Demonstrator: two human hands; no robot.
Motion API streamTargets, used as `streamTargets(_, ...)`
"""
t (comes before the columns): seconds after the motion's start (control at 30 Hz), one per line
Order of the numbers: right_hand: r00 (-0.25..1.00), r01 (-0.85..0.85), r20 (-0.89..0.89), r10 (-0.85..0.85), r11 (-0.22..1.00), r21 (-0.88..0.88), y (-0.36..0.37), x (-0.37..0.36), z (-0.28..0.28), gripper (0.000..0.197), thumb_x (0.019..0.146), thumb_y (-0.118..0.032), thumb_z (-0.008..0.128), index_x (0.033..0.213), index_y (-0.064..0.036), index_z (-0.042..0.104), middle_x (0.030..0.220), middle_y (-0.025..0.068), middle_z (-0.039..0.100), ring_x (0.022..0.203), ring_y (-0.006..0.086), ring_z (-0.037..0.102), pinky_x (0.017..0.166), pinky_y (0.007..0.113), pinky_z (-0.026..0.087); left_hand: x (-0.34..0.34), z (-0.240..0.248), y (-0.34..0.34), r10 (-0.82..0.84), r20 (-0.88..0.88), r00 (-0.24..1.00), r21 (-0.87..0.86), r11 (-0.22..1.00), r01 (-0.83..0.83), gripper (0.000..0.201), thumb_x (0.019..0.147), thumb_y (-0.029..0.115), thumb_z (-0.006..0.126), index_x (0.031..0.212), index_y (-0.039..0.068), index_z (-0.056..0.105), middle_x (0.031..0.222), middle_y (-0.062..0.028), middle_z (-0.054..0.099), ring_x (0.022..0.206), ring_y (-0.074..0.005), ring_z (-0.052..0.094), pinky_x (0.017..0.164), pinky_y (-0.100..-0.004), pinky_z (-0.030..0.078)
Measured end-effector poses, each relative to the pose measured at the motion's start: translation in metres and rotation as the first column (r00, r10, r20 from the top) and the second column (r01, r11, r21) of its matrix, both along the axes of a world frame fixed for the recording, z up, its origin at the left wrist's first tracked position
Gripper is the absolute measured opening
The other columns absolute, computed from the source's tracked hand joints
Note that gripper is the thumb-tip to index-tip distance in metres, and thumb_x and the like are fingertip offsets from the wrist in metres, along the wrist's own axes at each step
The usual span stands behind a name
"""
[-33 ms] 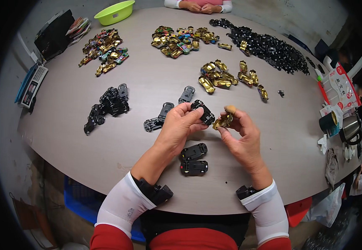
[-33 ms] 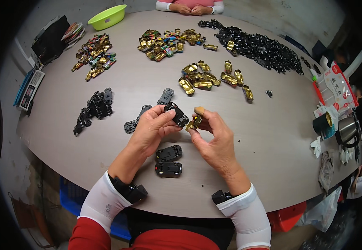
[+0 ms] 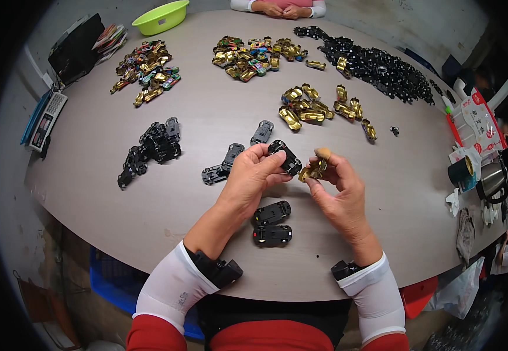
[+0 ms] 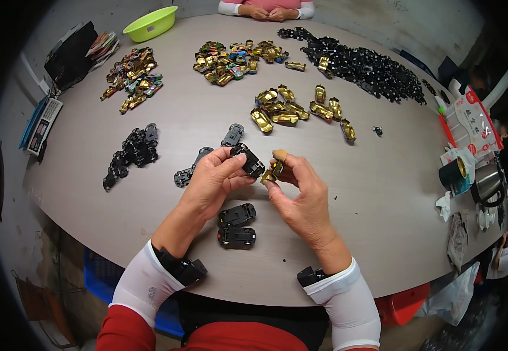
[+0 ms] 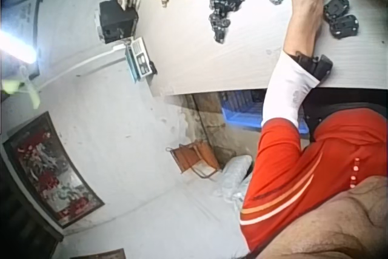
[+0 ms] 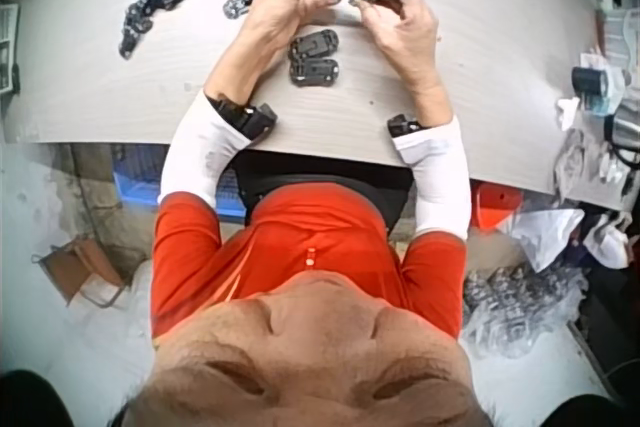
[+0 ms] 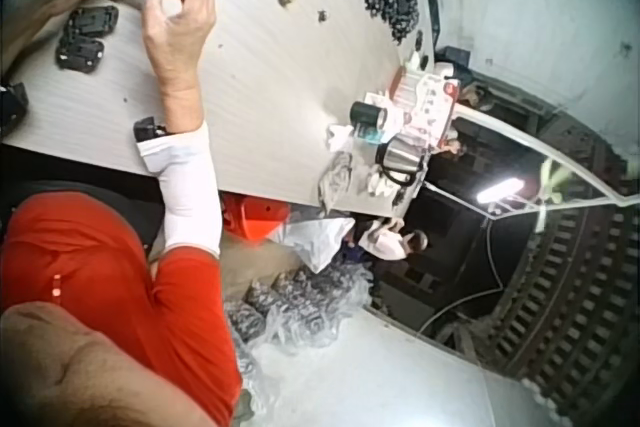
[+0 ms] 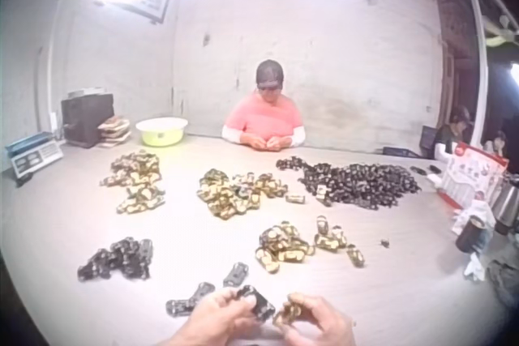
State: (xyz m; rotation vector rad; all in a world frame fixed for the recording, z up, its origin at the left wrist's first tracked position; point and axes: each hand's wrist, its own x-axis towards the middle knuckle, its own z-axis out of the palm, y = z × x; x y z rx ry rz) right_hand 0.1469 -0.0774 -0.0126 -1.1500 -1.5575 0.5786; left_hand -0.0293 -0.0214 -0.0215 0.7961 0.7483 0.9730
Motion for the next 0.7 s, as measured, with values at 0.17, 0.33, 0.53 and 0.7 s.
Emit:
streamTargets(0.17, 1.0, 0.017, -0.013, -0.017, 1.0, -0.01, 0.001, -0.001, 0.0, 0.045, 0.076, 0.005, 0.07, 0.118, -0.0004, 0.055, 0.103, 0.0111, 0.064, 0.095, 0.0211, 0.068, 0.086, 0.032, 0.056, 0.001, 0.002, -0.001, 0.013, -0.012, 1.0, 0.012, 1.0, -0.013, 0.019, 0.091, 0.014, 0.062, 0.104, 0.0, 0.057, 0.098, -0.0086, 0.065, 0.087, -0.0157, 0.065, 0.08, -0.0323, 0.056)
streamTargets(0.33, 1.0, 0.016, -0.012, -0.016, 1.0, 0.001, 0.001, -0.003, -0.001, 0.043, 0.076, 0.006, 0.07, 0.117, -0.0002, 0.055, 0.103, 0.0113, 0.064, 0.095, 0.0214, 0.068, 0.085, 0.031, 0.056, 0.003, 0.003, -0.003, 0.04, -0.048, 0.998, 0.061, 0.997, -0.037, 0.019, 0.09, 0.014, 0.064, 0.103, 0.001, 0.057, 0.097, -0.007, 0.063, 0.088, -0.0141, 0.064, 0.08, -0.0315, 0.057)
streamTargets(0.53, 0.989, 0.05, 0.131, -0.067, 0.991, 0.127, 0.0, -0.005, -0.004, 0.043, 0.075, 0.005, 0.071, 0.115, -0.0001, 0.056, 0.101, 0.0114, 0.063, 0.091, 0.0219, 0.069, 0.083, 0.031, 0.057, 0.007, 0.004, -0.009, 0.078, -0.137, 0.987, 0.218, 0.975, -0.047, 0.019, 0.09, 0.014, 0.066, 0.102, 0.002, 0.057, 0.094, -0.0048, 0.062, 0.086, -0.0109, 0.062, 0.08, -0.0298, 0.057)
streamTargets(0.7, 0.989, 0.101, 0.098, -0.114, 0.986, 0.134, -0.002, -0.012, -0.003, 0.043, 0.074, 0.005, 0.072, 0.114, -0.0001, 0.057, 0.099, 0.0117, 0.063, 0.089, 0.0213, 0.068, 0.081, 0.03, 0.057, 0.01, 0.005, -0.012, 0.118, -0.192, 0.974, 0.316, 0.947, -0.053, 0.018, 0.089, 0.013, 0.066, 0.099, 0.002, 0.057, 0.093, -0.0046, 0.063, 0.084, -0.0097, 0.062, 0.079, -0.0276, 0.056)
